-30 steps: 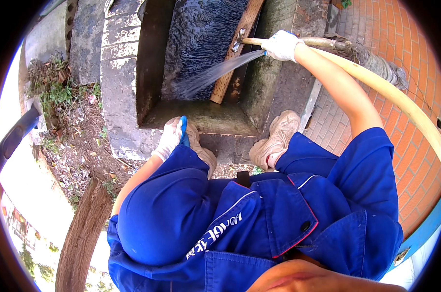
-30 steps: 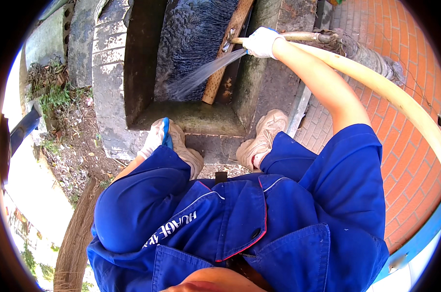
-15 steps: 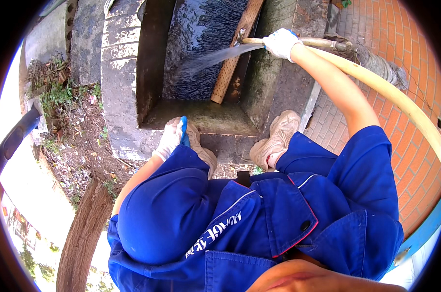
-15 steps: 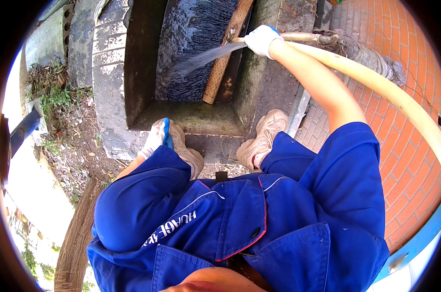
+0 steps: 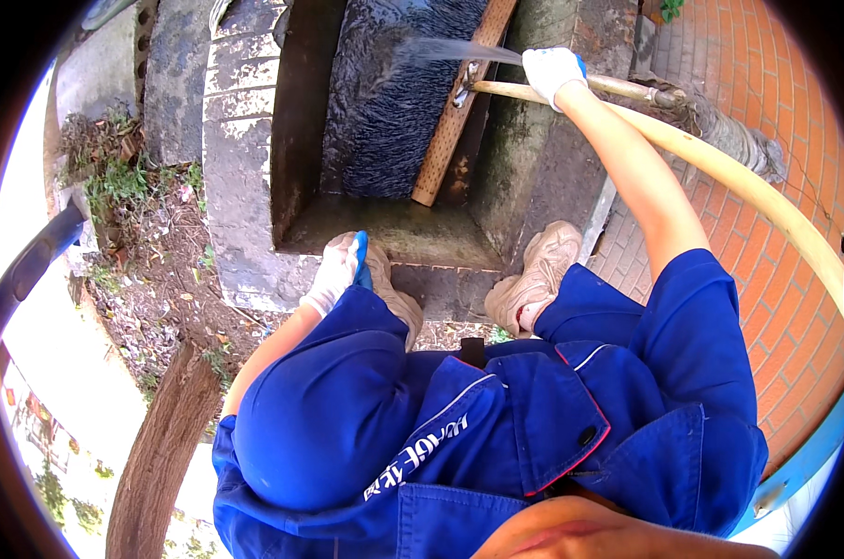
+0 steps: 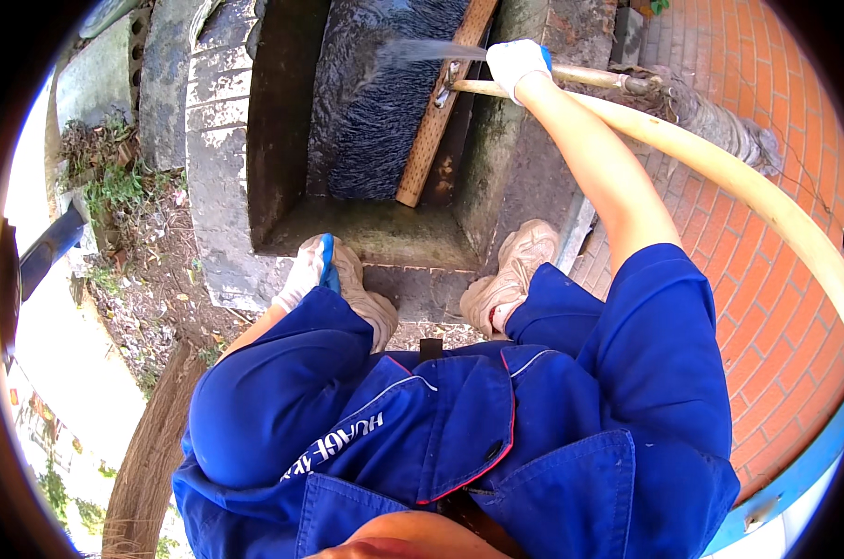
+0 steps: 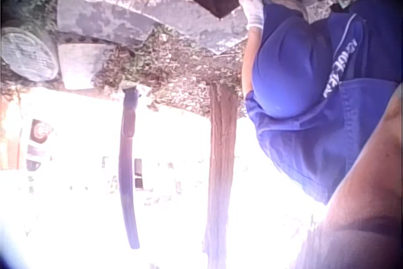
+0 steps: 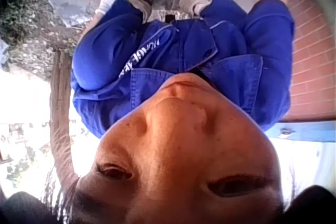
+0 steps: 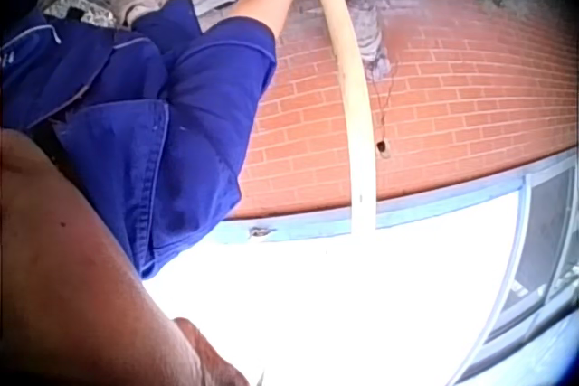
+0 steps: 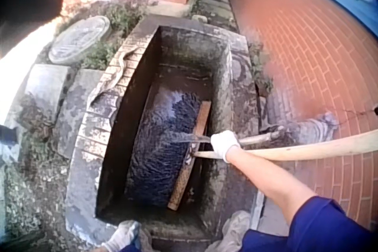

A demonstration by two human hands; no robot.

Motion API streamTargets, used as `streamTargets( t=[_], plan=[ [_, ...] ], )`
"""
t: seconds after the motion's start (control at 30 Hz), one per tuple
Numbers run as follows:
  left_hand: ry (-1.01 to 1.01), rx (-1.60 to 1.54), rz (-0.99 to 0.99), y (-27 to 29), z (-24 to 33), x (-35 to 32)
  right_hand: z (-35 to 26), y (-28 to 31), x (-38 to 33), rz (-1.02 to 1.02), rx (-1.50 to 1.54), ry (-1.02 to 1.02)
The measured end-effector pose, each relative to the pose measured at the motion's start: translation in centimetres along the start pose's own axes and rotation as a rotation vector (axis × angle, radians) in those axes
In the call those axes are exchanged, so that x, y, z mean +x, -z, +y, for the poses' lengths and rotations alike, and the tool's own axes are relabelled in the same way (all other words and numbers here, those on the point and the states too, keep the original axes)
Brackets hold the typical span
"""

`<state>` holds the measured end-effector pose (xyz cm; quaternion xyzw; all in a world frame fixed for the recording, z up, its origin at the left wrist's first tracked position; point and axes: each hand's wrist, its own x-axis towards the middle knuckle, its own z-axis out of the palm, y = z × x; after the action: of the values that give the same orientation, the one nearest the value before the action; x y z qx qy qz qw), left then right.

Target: The person cleans a large outdoor broom by scrubbing the bristles with a long-handled tool and rinsing them with water from a hose in a concrete basin.

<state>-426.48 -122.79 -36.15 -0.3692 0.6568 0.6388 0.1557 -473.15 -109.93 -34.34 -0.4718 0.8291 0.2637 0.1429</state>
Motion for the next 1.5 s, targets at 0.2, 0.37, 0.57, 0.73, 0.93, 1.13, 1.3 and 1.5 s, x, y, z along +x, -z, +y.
streamTargets(
  t=[0.2, 0.37, 0.57, 0.73, 0.93, 1.13, 1.3, 1.5],
  plan=[
    [-0.019, 0.042, 0.043, 0.0, 1.3, -0.5, 0.8, 0.7, 1.5, -0.001, 0.018, -0.102],
    [-0.121, 0.039, 0.048, 0.0, 1.7, -0.4, 1.7, 2.1, 2.2, -0.004, 0.066, -0.244],
    [-0.144, 0.015, 0.070, -0.2, 0.0, 0.0, 2.1, 2.8, 3.4, -0.034, 0.020, -0.347],
    [-0.052, -0.037, 0.060, -0.3, 0.2, -0.1, 2.1, 1.8, 3.4, -0.036, 0.041, -0.295],
    [-0.030, -0.054, 0.014, -0.1, 1.9, -0.3, 1.0, 0.3, 2.2, -0.041, 0.036, -0.097],
    [-0.132, -0.012, 0.045, -0.2, 0.8, 0.0, 0.8, -1.3, 2.1, -0.113, -0.049, 0.057],
    [-0.086, -0.020, 0.020, 0.0, 0.1, 0.1, 0.5, -1.2, 1.6, -0.186, -0.133, 0.225],
    [-0.099, -0.034, 0.013, -0.1, -0.3, 0.2, 0.2, -0.7, 1.0, -0.234, -0.153, 0.321]
  ],
)
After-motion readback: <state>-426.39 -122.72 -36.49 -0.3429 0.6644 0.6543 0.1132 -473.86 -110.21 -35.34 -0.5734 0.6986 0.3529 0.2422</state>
